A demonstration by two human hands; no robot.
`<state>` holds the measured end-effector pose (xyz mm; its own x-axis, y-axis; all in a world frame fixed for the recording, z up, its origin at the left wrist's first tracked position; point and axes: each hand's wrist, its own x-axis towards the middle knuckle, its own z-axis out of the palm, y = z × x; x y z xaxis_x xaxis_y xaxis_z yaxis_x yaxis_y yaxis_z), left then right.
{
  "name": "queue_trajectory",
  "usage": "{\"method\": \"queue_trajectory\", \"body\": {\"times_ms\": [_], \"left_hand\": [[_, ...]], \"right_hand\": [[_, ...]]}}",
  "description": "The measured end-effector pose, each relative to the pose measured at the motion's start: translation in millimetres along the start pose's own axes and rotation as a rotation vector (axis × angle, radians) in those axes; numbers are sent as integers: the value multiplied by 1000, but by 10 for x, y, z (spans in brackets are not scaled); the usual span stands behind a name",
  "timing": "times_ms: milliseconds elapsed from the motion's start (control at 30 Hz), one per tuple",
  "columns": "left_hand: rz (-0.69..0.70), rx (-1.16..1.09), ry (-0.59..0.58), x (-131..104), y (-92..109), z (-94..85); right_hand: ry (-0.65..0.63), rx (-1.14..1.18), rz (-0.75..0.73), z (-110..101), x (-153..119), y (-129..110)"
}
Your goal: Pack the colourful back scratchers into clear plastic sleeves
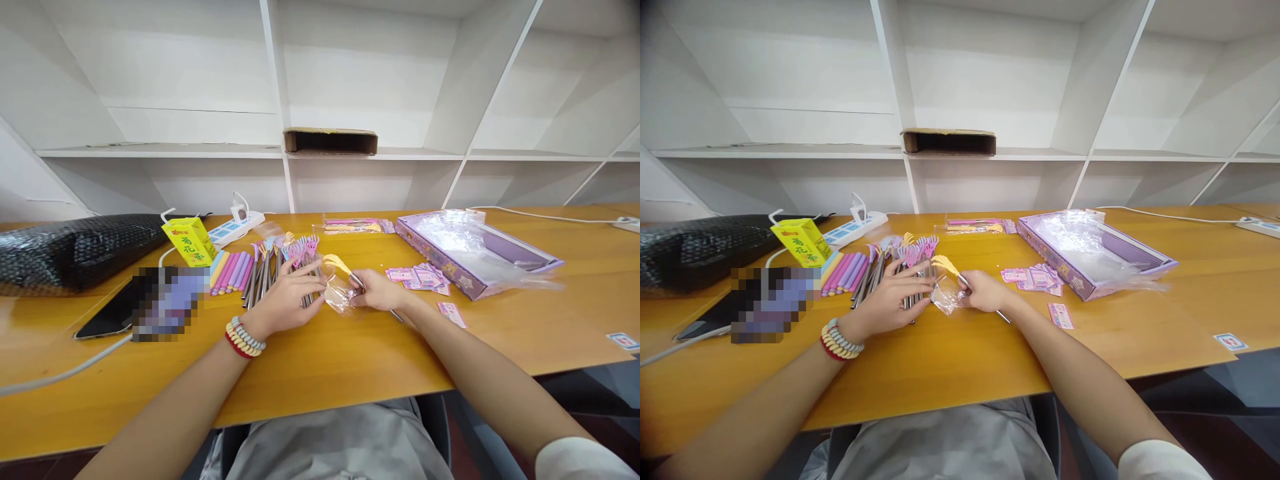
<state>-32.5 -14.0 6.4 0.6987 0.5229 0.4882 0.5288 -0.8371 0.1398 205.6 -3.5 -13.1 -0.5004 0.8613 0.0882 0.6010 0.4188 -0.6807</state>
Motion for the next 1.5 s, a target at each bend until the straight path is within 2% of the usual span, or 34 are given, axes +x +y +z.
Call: {"method": "queue_trajectory", "body": {"times_ms": [167, 367, 533, 600, 767, 1033, 1200, 1400, 1500], "left_hand": [[-228, -48, -73, 2, -134, 105], [-294, -82, -14, 0, -55, 119], [-410, -288, -75, 18, 53, 79], [-425, -252, -71, 27, 84, 73], [-267, -47, 21, 33, 125, 89], [17, 48, 46, 30, 183, 27], [69, 53, 23, 42, 183, 15], [83, 62, -7, 62, 168, 11], [84, 83, -5, 63, 154, 1]], "right_hand": [[-55, 11, 11, 12, -6, -10], [88, 23, -27, 25, 15, -2], [137, 364, 53, 93, 43, -11], [189, 458, 59, 113, 45, -33], [314, 425, 7, 112, 35, -84], [427, 101, -47, 96, -24, -255], [361, -2, -89, 111, -59, -298], [258, 42, -148, 120, -88, -301], [246, 85, -143, 127, -96, -311]]}}
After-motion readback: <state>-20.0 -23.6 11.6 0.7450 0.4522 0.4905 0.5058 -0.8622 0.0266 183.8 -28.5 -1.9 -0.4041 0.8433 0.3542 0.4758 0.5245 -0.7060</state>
